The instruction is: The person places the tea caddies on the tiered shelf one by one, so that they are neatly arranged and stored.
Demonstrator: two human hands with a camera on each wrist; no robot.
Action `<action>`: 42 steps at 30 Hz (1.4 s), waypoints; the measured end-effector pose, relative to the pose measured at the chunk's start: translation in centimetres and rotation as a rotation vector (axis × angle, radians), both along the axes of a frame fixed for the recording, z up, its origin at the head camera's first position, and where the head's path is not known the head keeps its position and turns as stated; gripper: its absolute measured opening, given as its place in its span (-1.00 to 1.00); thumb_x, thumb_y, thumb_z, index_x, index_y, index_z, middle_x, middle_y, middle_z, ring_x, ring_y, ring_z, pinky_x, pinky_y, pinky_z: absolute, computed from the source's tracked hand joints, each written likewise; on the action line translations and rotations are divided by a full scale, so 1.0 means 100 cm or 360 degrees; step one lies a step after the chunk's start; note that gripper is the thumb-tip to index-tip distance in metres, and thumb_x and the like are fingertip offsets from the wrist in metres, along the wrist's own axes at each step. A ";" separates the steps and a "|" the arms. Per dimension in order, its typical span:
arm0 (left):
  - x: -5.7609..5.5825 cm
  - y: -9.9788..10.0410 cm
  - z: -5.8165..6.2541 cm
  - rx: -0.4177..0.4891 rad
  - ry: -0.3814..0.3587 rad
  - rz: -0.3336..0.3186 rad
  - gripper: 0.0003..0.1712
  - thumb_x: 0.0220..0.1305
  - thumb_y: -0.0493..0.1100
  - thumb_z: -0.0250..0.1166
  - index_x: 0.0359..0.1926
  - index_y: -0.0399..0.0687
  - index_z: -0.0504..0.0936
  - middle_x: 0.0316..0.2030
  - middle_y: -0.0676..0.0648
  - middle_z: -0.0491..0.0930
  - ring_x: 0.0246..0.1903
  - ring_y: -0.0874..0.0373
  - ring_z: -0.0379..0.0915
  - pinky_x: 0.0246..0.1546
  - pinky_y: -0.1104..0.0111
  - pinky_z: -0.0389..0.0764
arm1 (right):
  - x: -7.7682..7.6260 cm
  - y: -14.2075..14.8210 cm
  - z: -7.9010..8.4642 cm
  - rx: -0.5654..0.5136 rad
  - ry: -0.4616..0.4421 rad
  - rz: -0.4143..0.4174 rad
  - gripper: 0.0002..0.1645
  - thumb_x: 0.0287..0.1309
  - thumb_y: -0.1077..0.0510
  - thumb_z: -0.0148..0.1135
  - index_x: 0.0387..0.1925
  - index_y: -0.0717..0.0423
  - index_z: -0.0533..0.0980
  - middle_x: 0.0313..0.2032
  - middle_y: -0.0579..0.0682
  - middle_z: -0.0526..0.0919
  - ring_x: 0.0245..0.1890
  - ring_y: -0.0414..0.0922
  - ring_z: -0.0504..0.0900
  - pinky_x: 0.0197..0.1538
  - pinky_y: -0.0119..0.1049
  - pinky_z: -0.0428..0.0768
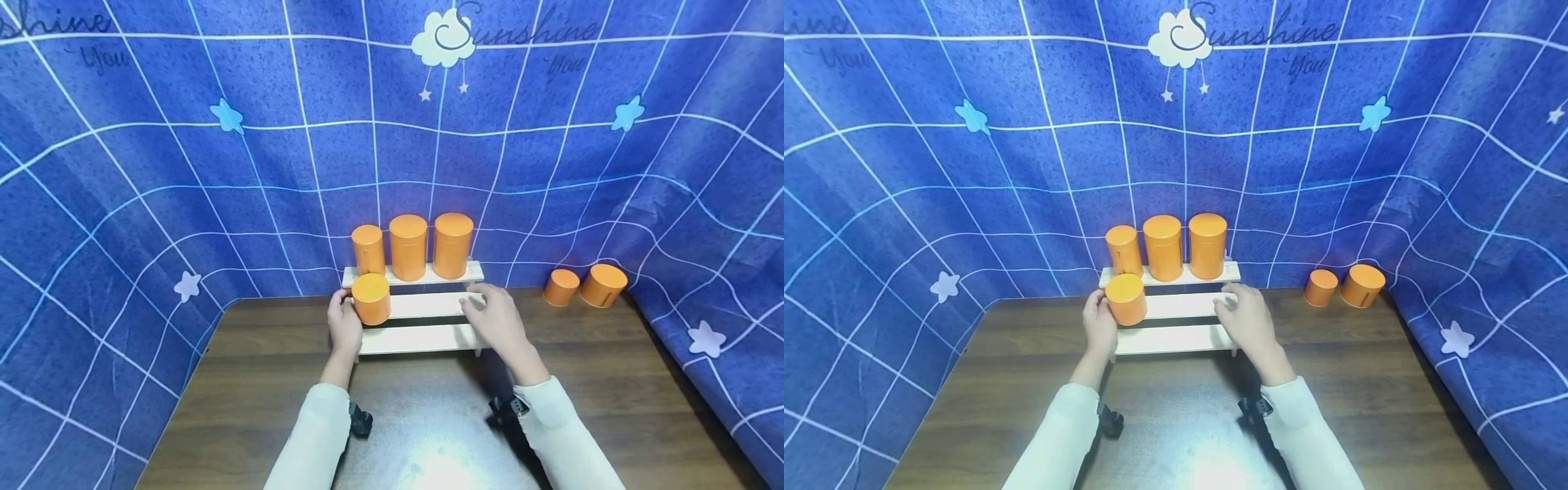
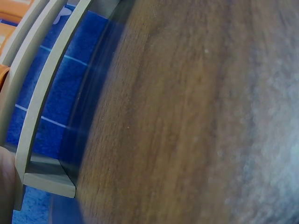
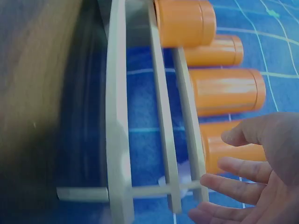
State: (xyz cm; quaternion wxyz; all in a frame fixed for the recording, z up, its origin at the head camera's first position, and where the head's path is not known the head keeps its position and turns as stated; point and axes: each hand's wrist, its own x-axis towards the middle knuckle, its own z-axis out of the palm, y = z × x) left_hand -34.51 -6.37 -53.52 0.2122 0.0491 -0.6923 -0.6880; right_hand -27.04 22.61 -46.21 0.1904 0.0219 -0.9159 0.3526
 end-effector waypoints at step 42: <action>-0.003 0.000 -0.004 0.0076 -0.0003 -0.0022 -0.66 0.60 -0.35 -0.07 0.16 -0.36 0.57 0.15 -0.34 0.61 0.21 -0.10 0.52 0.34 0.02 0.49 | -0.038 0.128 -0.046 -0.0060 0.0097 -0.0434 -0.32 0.24 0.16 0.32 0.29 0.49 0.45 0.42 0.54 0.37 0.53 0.44 0.18 0.60 0.31 -0.08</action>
